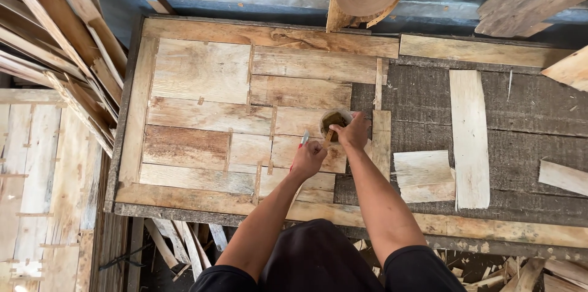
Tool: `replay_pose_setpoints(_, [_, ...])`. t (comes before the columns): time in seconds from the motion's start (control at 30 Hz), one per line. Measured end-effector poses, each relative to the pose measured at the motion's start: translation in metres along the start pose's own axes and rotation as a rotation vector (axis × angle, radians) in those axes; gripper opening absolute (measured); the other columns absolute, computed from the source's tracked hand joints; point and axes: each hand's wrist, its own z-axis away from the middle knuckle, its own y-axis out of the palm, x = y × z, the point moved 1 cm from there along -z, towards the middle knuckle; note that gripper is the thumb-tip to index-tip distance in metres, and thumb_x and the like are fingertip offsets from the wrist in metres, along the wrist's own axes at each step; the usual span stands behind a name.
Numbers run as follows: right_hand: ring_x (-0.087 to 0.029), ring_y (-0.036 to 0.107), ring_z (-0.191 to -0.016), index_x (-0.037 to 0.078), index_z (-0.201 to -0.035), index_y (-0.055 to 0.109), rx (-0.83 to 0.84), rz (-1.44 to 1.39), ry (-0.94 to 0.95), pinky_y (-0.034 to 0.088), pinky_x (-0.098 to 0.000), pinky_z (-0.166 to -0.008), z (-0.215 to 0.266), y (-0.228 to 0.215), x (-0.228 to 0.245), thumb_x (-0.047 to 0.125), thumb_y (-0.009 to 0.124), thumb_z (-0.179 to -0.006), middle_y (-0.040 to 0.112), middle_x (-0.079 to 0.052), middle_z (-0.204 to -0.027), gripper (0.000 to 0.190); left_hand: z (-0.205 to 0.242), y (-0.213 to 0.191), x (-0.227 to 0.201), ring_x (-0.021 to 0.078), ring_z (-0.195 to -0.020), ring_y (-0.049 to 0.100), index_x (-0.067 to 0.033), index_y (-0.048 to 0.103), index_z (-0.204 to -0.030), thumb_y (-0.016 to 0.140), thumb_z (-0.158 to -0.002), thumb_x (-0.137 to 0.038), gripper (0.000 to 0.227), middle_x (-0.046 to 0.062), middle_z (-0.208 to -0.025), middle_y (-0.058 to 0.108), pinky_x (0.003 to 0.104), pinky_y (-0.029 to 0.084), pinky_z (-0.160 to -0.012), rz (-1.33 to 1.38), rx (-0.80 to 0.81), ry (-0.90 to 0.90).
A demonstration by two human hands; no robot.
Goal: Constructing or patching wooden paneling using a utility knife and small pieces of wood veneer.
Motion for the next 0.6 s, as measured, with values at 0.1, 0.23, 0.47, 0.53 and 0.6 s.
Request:
replay_pose_setpoints(0.1, [-0.038, 0.064, -0.103, 0.011, -0.132, 0.044, -0.075, -0.008, -0.111, 0.059, -0.0465, -0.075, -0.007, 0.01, -0.012, 0.043, 0.09, -0.08, 0.046, -0.019, -0.13, 0.076, 0.017, -0.012, 0.002, 0.0196, -0.06, 0.059, 0.0011, 0.064, -0.082, 0.066, -0.092, -0.024, 0.027, 0.013, -0.065, 0.061, 0.037, 0.048, -0.06, 0.077, -0.017, 0.01])
replay_pose_setpoints(0.23, [-0.04, 0.057, -0.112, 0.007, -0.128, 0.053, -0.331, 0.032, -0.266, 0.051, -0.0527, -0.083, -0.016, 0.022, -0.035, 0.044, 0.086, -0.092, 0.048, -0.02, -0.123, 0.062, 0.037, -0.035, 0.01, 0.0155, -0.059, 0.053, 0.0005, 0.064, -0.083, 0.065, -0.094, -0.022, 0.025, 0.009, -0.063, 0.058, 0.035, 0.045, -0.057, 0.15, -0.061, 0.013])
replay_pose_setpoints(0.47, [-0.012, 0.068, -0.071, 0.004, -0.109, 0.074, -0.057, -0.38, -0.383, 0.055, -0.0308, -0.064, 0.044, 0.026, -0.01, 0.031, 0.065, -0.102, 0.076, -0.007, -0.086, 0.029, 0.059, -0.076, 0.038, 0.0053, -0.063, 0.043, -0.0016, 0.064, -0.089, 0.059, -0.102, -0.017, 0.021, -0.002, -0.066, 0.051, 0.027, 0.038, -0.055, 0.383, -0.036, 0.081])
replay_pose_setpoints(0.53, [-0.01, 0.066, -0.065, 0.003, -0.105, 0.075, 0.014, -0.372, -0.401, 0.054, -0.0306, -0.06, 0.056, 0.042, -0.002, 0.03, 0.066, -0.101, 0.075, -0.006, -0.079, 0.029, 0.063, -0.089, 0.045, 0.0046, -0.063, 0.044, -0.0019, 0.065, -0.089, 0.058, -0.102, -0.016, 0.021, -0.002, -0.067, 0.053, 0.026, 0.039, -0.056, 0.394, -0.029, 0.101])
replay_pose_setpoints(0.6, [-0.011, 0.064, -0.06, 0.003, -0.112, 0.069, 0.341, -0.477, -0.228, 0.055, -0.0306, -0.057, 0.07, 0.059, 0.012, 0.029, 0.062, -0.099, 0.074, -0.004, -0.084, 0.03, 0.069, -0.103, 0.051, 0.0045, -0.065, 0.05, -0.0026, 0.066, -0.091, 0.059, -0.1, -0.016, 0.018, -0.002, -0.069, 0.058, 0.025, 0.043, -0.059, 0.357, -0.042, 0.139])
